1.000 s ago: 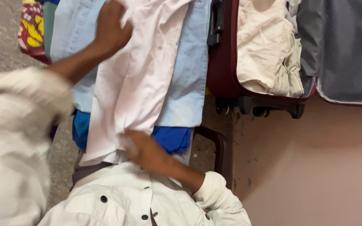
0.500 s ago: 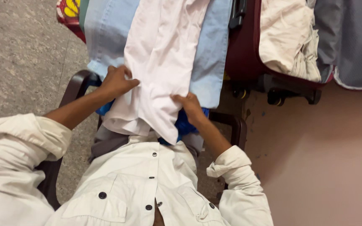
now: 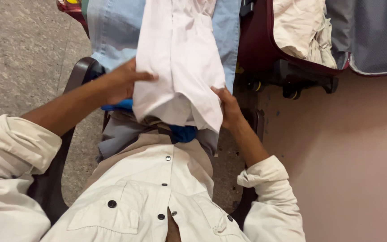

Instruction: The person buttons a white shirt and folds it, then folds a pair of blue jeans and places both items into a suitcase.

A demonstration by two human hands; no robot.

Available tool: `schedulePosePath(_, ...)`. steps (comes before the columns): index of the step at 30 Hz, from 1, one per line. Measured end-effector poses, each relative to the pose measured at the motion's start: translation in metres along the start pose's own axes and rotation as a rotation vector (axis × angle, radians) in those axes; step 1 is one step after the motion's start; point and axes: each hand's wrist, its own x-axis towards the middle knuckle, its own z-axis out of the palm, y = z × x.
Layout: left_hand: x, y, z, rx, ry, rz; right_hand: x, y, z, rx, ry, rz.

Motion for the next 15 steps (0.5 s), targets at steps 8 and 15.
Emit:
schedulePosePath(8,-0.015,-0.078,0.025,-0.011,-0.026,-0.41,-0.009,0.074,-0.01,-0.141,0.243,0.409)
schedulePosePath(15,-0.037,-0.09,0.021,0.245,0.177,-0.174,-0.026,0.079,0.002,-0.522,0.267,0.168)
